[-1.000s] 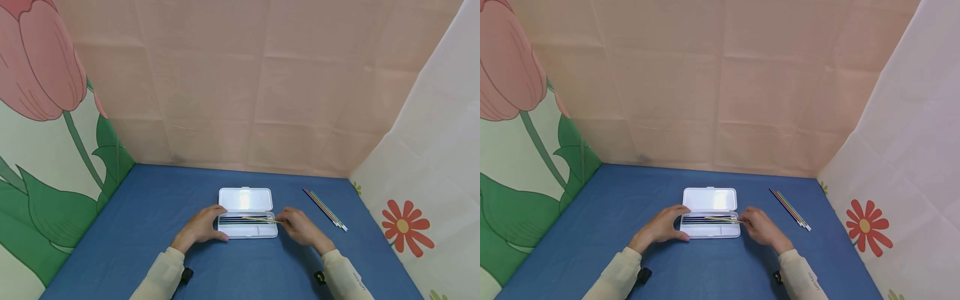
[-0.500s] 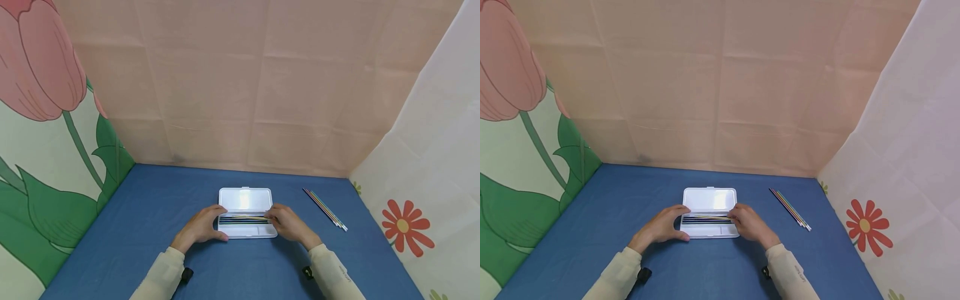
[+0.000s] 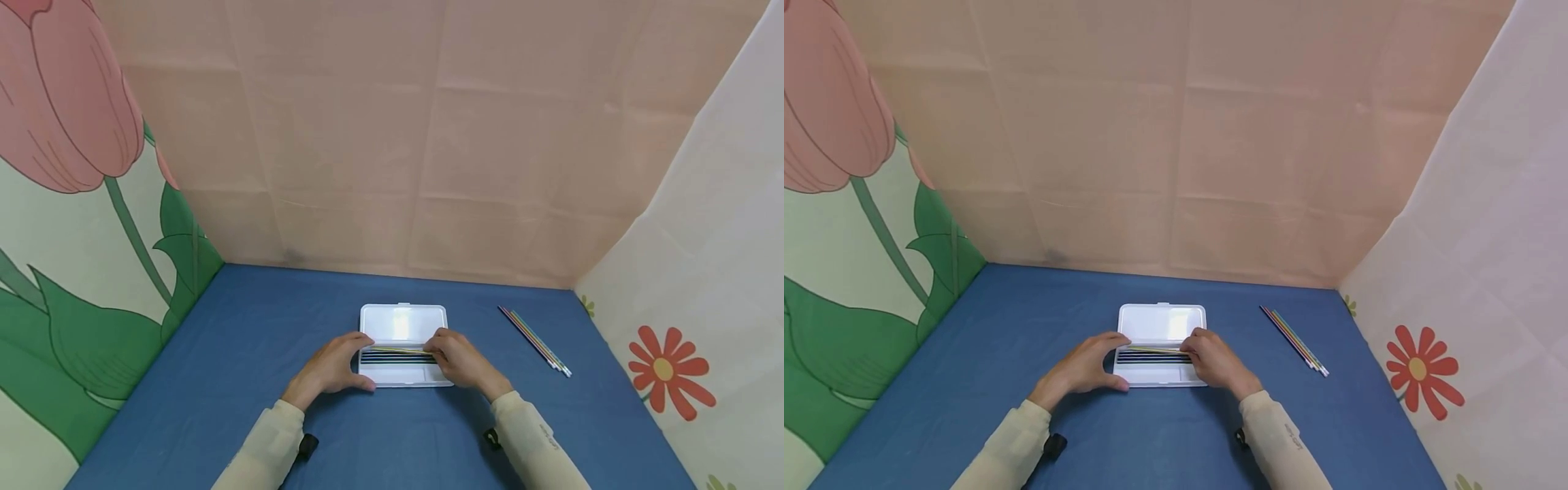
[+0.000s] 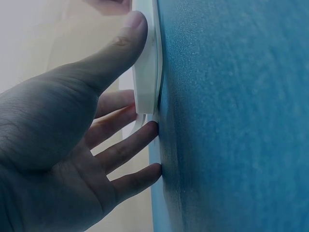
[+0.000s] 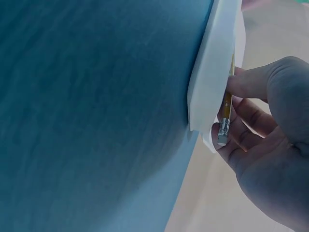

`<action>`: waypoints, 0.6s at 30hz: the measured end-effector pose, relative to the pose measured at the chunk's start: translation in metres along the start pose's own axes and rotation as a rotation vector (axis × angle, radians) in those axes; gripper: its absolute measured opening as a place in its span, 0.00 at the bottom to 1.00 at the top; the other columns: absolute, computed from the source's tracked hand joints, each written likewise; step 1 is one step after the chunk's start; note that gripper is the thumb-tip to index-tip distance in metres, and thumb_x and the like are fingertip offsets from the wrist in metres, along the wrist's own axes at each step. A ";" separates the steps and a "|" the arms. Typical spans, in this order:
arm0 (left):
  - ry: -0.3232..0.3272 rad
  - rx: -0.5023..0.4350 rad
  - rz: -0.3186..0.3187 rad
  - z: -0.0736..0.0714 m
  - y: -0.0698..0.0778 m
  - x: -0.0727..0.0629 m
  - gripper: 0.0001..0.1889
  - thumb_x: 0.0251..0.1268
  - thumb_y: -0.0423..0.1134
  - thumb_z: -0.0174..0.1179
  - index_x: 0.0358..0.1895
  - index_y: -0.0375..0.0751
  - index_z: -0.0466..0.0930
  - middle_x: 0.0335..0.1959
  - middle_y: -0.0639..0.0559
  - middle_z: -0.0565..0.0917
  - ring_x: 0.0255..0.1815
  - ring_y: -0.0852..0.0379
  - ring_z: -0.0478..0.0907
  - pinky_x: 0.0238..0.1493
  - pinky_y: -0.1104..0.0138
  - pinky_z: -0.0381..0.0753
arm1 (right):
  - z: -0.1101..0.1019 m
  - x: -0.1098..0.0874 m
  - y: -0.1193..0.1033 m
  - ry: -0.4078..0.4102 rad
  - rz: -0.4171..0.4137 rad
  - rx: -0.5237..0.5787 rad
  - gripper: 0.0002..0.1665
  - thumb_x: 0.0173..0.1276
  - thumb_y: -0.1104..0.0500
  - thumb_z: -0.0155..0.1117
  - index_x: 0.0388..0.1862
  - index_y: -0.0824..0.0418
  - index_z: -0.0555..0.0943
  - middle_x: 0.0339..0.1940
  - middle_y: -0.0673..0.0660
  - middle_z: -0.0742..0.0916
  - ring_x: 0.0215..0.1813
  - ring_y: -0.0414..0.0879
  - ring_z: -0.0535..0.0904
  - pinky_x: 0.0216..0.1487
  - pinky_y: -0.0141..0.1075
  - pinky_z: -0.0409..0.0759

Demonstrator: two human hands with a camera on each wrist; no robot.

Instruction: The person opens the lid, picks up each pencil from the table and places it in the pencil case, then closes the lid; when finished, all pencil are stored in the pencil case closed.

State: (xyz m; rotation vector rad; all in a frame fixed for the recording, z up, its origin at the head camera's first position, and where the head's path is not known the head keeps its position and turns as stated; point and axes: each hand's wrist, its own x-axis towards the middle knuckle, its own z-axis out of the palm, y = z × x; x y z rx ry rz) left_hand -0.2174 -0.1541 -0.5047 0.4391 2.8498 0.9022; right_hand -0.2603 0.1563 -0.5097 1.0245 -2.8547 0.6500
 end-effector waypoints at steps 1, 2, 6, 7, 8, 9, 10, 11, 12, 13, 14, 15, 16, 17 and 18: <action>0.000 0.001 0.001 0.000 0.000 0.000 0.47 0.51 0.51 0.92 0.76 0.40 0.83 0.80 0.40 0.81 0.79 0.36 0.79 0.82 0.36 0.78 | 0.001 0.001 0.000 0.000 0.001 -0.001 0.14 0.80 0.71 0.67 0.56 0.62 0.94 0.46 0.55 0.92 0.47 0.44 0.86 0.53 0.45 0.91; 0.000 0.001 0.002 0.000 0.000 0.000 0.47 0.51 0.51 0.92 0.76 0.40 0.83 0.80 0.40 0.81 0.79 0.36 0.79 0.82 0.36 0.78 | 0.002 0.002 0.000 0.000 0.002 -0.003 0.14 0.80 0.71 0.67 0.56 0.62 0.94 0.46 0.55 0.92 0.47 0.44 0.86 0.52 0.45 0.91; 0.000 0.001 0.006 0.000 -0.001 0.001 0.47 0.51 0.52 0.92 0.76 0.40 0.83 0.80 0.40 0.81 0.79 0.36 0.79 0.81 0.36 0.78 | 0.004 0.005 0.000 0.004 0.010 -0.008 0.13 0.81 0.70 0.68 0.55 0.62 0.94 0.45 0.55 0.92 0.47 0.44 0.86 0.51 0.44 0.91; 0.000 0.002 0.009 0.000 -0.001 0.001 0.48 0.51 0.52 0.92 0.76 0.40 0.83 0.80 0.40 0.81 0.79 0.36 0.79 0.81 0.36 0.78 | 0.005 0.006 -0.001 0.007 0.011 -0.008 0.13 0.81 0.70 0.68 0.55 0.62 0.95 0.45 0.54 0.92 0.46 0.44 0.86 0.51 0.43 0.91; 0.001 0.004 0.012 0.000 -0.002 0.001 0.48 0.51 0.52 0.92 0.76 0.40 0.83 0.80 0.40 0.81 0.79 0.36 0.79 0.81 0.36 0.78 | 0.005 0.006 -0.001 0.011 0.014 -0.008 0.13 0.81 0.70 0.68 0.54 0.62 0.95 0.44 0.54 0.92 0.46 0.44 0.86 0.50 0.43 0.91; 0.001 0.006 0.016 0.000 -0.002 0.001 0.48 0.51 0.53 0.92 0.76 0.40 0.83 0.80 0.40 0.81 0.79 0.36 0.79 0.81 0.36 0.78 | 0.005 0.007 -0.001 0.014 0.016 -0.006 0.12 0.81 0.70 0.68 0.54 0.62 0.95 0.44 0.54 0.92 0.46 0.44 0.86 0.50 0.43 0.91; 0.001 0.009 0.019 0.001 -0.003 0.001 0.48 0.51 0.53 0.92 0.76 0.40 0.83 0.80 0.40 0.81 0.79 0.36 0.79 0.81 0.36 0.79 | 0.005 0.008 -0.001 0.020 0.018 -0.007 0.12 0.81 0.70 0.68 0.54 0.62 0.95 0.44 0.54 0.92 0.46 0.44 0.86 0.50 0.42 0.90; 0.001 0.010 0.021 0.001 -0.003 0.002 0.48 0.51 0.53 0.92 0.76 0.40 0.83 0.80 0.40 0.81 0.79 0.35 0.79 0.81 0.36 0.79 | 0.006 0.009 -0.001 0.028 0.019 -0.010 0.12 0.80 0.70 0.68 0.53 0.62 0.95 0.44 0.55 0.92 0.46 0.44 0.86 0.50 0.43 0.91; 0.000 0.011 0.023 0.001 -0.003 0.002 0.48 0.51 0.53 0.92 0.76 0.41 0.83 0.80 0.40 0.81 0.80 0.35 0.79 0.81 0.36 0.79 | 0.006 0.010 -0.002 0.037 0.019 -0.016 0.12 0.80 0.71 0.68 0.53 0.62 0.95 0.43 0.55 0.91 0.46 0.44 0.86 0.50 0.43 0.91; -0.001 0.010 0.022 0.001 -0.003 0.002 0.48 0.51 0.53 0.92 0.76 0.41 0.83 0.80 0.40 0.81 0.80 0.35 0.79 0.81 0.36 0.78 | 0.006 0.011 -0.002 0.045 0.023 -0.024 0.12 0.80 0.71 0.68 0.52 0.62 0.95 0.43 0.54 0.91 0.45 0.44 0.86 0.50 0.43 0.90; -0.002 0.008 0.022 0.001 -0.003 0.002 0.48 0.51 0.53 0.92 0.76 0.41 0.83 0.80 0.40 0.81 0.80 0.35 0.79 0.81 0.36 0.78 | 0.007 0.012 -0.003 0.053 0.028 -0.030 0.12 0.80 0.71 0.68 0.52 0.62 0.95 0.43 0.54 0.91 0.45 0.44 0.86 0.50 0.44 0.90; -0.003 0.008 0.021 0.001 -0.003 0.002 0.48 0.51 0.53 0.92 0.76 0.41 0.83 0.80 0.39 0.81 0.80 0.35 0.79 0.81 0.36 0.78 | 0.007 0.013 -0.003 0.062 0.033 -0.040 0.11 0.79 0.71 0.69 0.51 0.62 0.95 0.42 0.54 0.91 0.45 0.44 0.85 0.50 0.44 0.90; -0.004 0.007 0.019 0.001 -0.003 0.002 0.48 0.51 0.53 0.92 0.76 0.41 0.83 0.80 0.40 0.81 0.80 0.35 0.79 0.82 0.36 0.78 | 0.007 0.014 -0.003 0.069 0.040 -0.047 0.11 0.79 0.71 0.69 0.51 0.61 0.95 0.42 0.53 0.90 0.45 0.44 0.85 0.50 0.44 0.90; -0.004 0.007 0.017 0.001 -0.003 0.002 0.48 0.51 0.53 0.92 0.76 0.41 0.83 0.80 0.40 0.80 0.80 0.35 0.79 0.82 0.36 0.78 | 0.008 0.015 -0.003 0.076 0.046 -0.055 0.11 0.78 0.71 0.70 0.50 0.61 0.94 0.42 0.53 0.90 0.45 0.44 0.85 0.50 0.45 0.89; -0.004 0.008 0.015 0.001 -0.004 0.002 0.48 0.51 0.53 0.92 0.76 0.41 0.83 0.80 0.40 0.80 0.80 0.36 0.79 0.82 0.37 0.78 | 0.009 0.016 -0.004 0.080 0.053 -0.060 0.11 0.78 0.71 0.70 0.50 0.61 0.95 0.41 0.53 0.90 0.45 0.44 0.84 0.50 0.45 0.89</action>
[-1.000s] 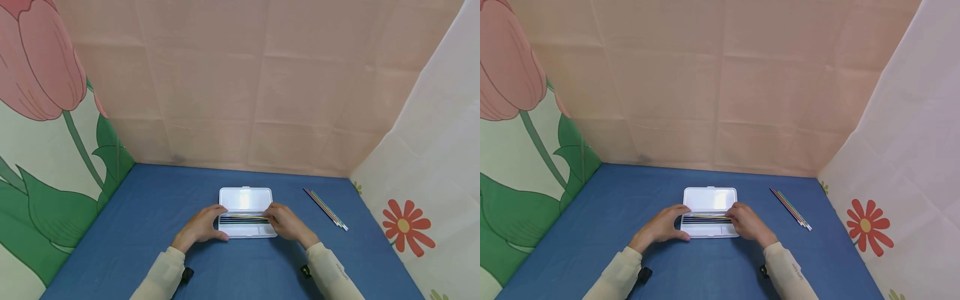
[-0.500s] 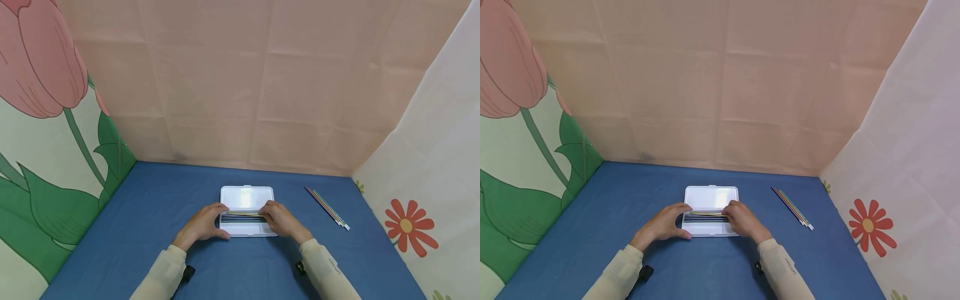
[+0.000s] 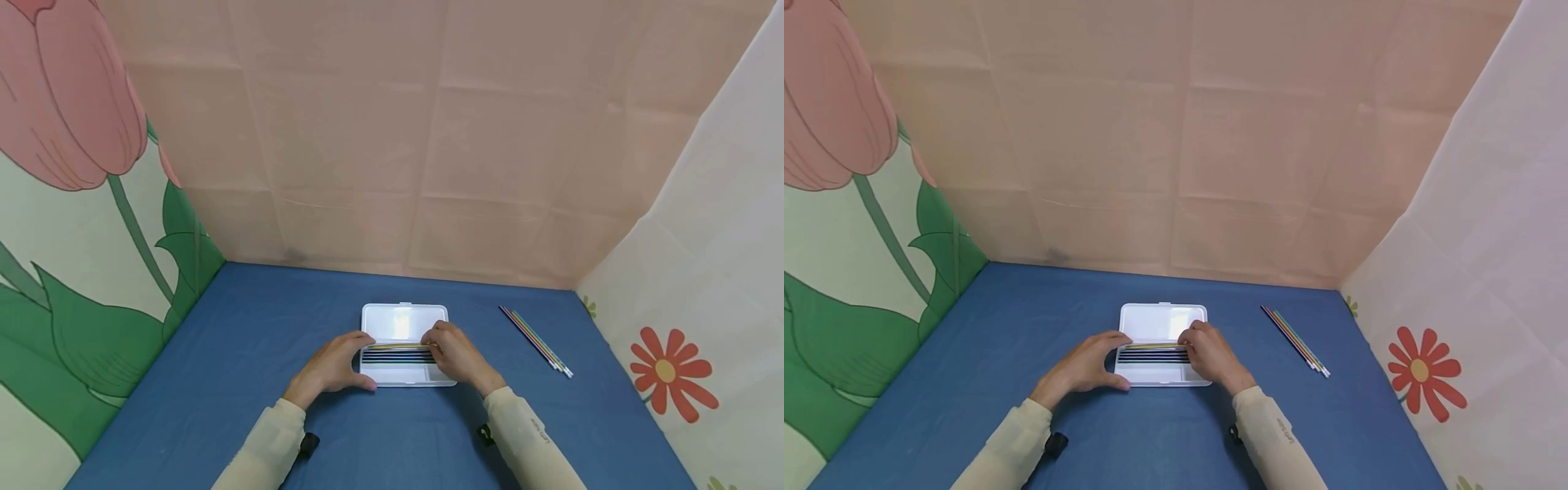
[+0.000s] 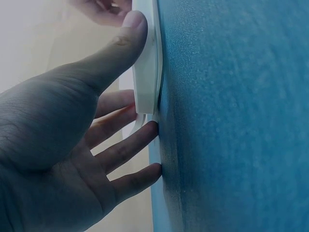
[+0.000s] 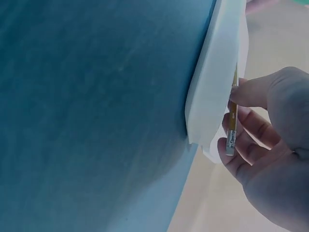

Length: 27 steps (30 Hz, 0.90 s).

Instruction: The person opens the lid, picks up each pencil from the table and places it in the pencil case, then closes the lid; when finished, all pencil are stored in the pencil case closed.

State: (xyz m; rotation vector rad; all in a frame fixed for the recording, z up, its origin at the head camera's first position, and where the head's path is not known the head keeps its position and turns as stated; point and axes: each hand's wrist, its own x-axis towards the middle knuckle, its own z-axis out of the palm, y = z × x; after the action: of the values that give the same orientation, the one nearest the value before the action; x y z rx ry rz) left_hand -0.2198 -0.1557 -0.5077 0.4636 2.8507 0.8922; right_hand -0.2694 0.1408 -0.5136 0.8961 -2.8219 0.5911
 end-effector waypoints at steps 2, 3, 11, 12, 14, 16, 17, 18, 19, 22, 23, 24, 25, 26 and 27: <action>-0.002 0.001 -0.001 0.000 0.000 0.000 0.48 0.51 0.53 0.92 0.76 0.41 0.83 0.81 0.40 0.80 0.81 0.36 0.78 0.82 0.37 0.78 | 0.001 0.001 0.000 0.008 0.016 -0.004 0.11 0.77 0.71 0.71 0.49 0.60 0.95 0.41 0.52 0.90 0.45 0.44 0.84 0.50 0.45 0.89; -0.003 0.002 -0.002 0.001 0.000 0.000 0.48 0.51 0.54 0.92 0.76 0.41 0.82 0.81 0.40 0.80 0.81 0.36 0.78 0.82 0.37 0.78 | 0.002 0.001 0.000 0.010 0.023 -0.005 0.11 0.77 0.71 0.71 0.49 0.60 0.95 0.41 0.52 0.90 0.45 0.44 0.84 0.50 0.45 0.90; 0.004 0.003 -0.003 0.001 0.000 0.001 0.48 0.51 0.53 0.92 0.76 0.41 0.83 0.80 0.40 0.81 0.80 0.36 0.79 0.82 0.37 0.78 | 0.004 0.002 0.001 0.016 0.037 0.002 0.10 0.76 0.71 0.72 0.48 0.60 0.95 0.40 0.52 0.90 0.44 0.44 0.84 0.50 0.45 0.90; 0.004 0.003 -0.002 0.001 0.000 0.001 0.48 0.51 0.53 0.92 0.76 0.41 0.83 0.80 0.40 0.81 0.80 0.36 0.79 0.82 0.37 0.78 | 0.004 0.002 0.001 0.015 0.036 0.003 0.10 0.76 0.71 0.72 0.47 0.60 0.95 0.40 0.52 0.90 0.44 0.44 0.84 0.49 0.45 0.90; 0.004 0.007 -0.002 0.000 0.000 0.001 0.48 0.51 0.53 0.92 0.76 0.41 0.83 0.80 0.40 0.81 0.80 0.36 0.79 0.82 0.37 0.78 | 0.003 0.002 0.001 0.012 0.036 0.004 0.10 0.76 0.71 0.73 0.47 0.60 0.95 0.40 0.51 0.90 0.44 0.44 0.84 0.49 0.45 0.89; 0.003 0.010 -0.002 0.000 0.000 0.001 0.48 0.51 0.53 0.92 0.76 0.41 0.83 0.80 0.40 0.81 0.80 0.36 0.79 0.82 0.37 0.78 | 0.003 0.002 0.000 0.009 0.037 0.005 0.10 0.76 0.71 0.73 0.47 0.60 0.95 0.40 0.51 0.90 0.44 0.43 0.84 0.49 0.44 0.89; 0.002 0.011 -0.002 0.000 0.000 0.001 0.48 0.51 0.53 0.92 0.76 0.41 0.83 0.80 0.40 0.81 0.80 0.36 0.79 0.82 0.37 0.78 | 0.003 0.002 0.000 0.008 0.038 0.006 0.10 0.76 0.71 0.73 0.47 0.60 0.95 0.40 0.51 0.90 0.44 0.43 0.84 0.50 0.44 0.89; 0.001 0.010 -0.002 0.000 0.000 0.001 0.48 0.51 0.53 0.92 0.76 0.41 0.83 0.80 0.40 0.81 0.80 0.36 0.79 0.82 0.37 0.78 | 0.003 0.002 0.000 0.009 0.037 0.005 0.09 0.76 0.71 0.73 0.47 0.60 0.95 0.40 0.52 0.90 0.44 0.43 0.84 0.49 0.44 0.89; 0.001 0.011 -0.002 0.000 0.000 0.001 0.48 0.51 0.53 0.92 0.76 0.41 0.83 0.80 0.40 0.81 0.80 0.36 0.79 0.82 0.37 0.78 | 0.003 0.002 0.000 0.011 0.036 0.005 0.09 0.75 0.70 0.74 0.47 0.60 0.95 0.40 0.52 0.90 0.44 0.43 0.84 0.49 0.44 0.90; 0.003 0.009 -0.004 0.000 0.000 0.001 0.48 0.51 0.53 0.92 0.76 0.41 0.83 0.80 0.40 0.81 0.80 0.36 0.79 0.82 0.37 0.78 | 0.003 0.002 0.000 0.018 0.029 0.006 0.09 0.75 0.70 0.74 0.47 0.60 0.95 0.40 0.53 0.90 0.44 0.44 0.85 0.49 0.45 0.90; 0.003 0.009 -0.005 0.000 0.000 0.000 0.48 0.51 0.53 0.92 0.76 0.41 0.83 0.80 0.40 0.81 0.80 0.36 0.79 0.82 0.37 0.78 | 0.003 0.001 0.000 0.022 0.026 0.006 0.09 0.75 0.70 0.74 0.47 0.60 0.95 0.40 0.53 0.90 0.45 0.45 0.85 0.49 0.45 0.90; 0.004 0.008 -0.006 0.000 0.000 0.000 0.48 0.51 0.53 0.92 0.76 0.41 0.83 0.80 0.40 0.81 0.80 0.36 0.79 0.82 0.37 0.78 | 0.003 0.001 0.000 0.024 0.025 0.006 0.08 0.75 0.70 0.75 0.47 0.60 0.95 0.40 0.53 0.90 0.45 0.45 0.85 0.49 0.45 0.90; 0.004 0.007 -0.006 0.000 0.001 0.000 0.48 0.51 0.53 0.92 0.76 0.41 0.83 0.80 0.40 0.81 0.80 0.36 0.79 0.82 0.37 0.78 | 0.003 0.001 0.000 0.026 0.024 0.008 0.08 0.75 0.70 0.75 0.48 0.61 0.95 0.41 0.53 0.90 0.45 0.45 0.86 0.50 0.44 0.90; 0.005 0.006 -0.007 0.000 0.001 0.000 0.48 0.51 0.53 0.92 0.76 0.41 0.83 0.80 0.40 0.81 0.80 0.36 0.79 0.82 0.37 0.78 | 0.003 0.000 0.000 0.026 0.023 0.011 0.08 0.75 0.69 0.75 0.48 0.61 0.95 0.41 0.54 0.91 0.45 0.45 0.86 0.50 0.44 0.91; 0.005 0.006 -0.008 0.000 0.001 0.000 0.48 0.51 0.53 0.92 0.76 0.41 0.83 0.80 0.40 0.81 0.80 0.36 0.79 0.82 0.37 0.78 | 0.002 0.000 0.000 0.027 0.023 0.013 0.08 0.75 0.69 0.75 0.48 0.61 0.95 0.42 0.54 0.91 0.45 0.45 0.86 0.49 0.43 0.91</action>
State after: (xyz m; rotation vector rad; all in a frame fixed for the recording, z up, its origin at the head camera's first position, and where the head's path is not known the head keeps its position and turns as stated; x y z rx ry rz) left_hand -0.2193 -0.1551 -0.5070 0.4514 2.8582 0.8854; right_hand -0.2693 0.1402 -0.5160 0.8527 -2.8111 0.6198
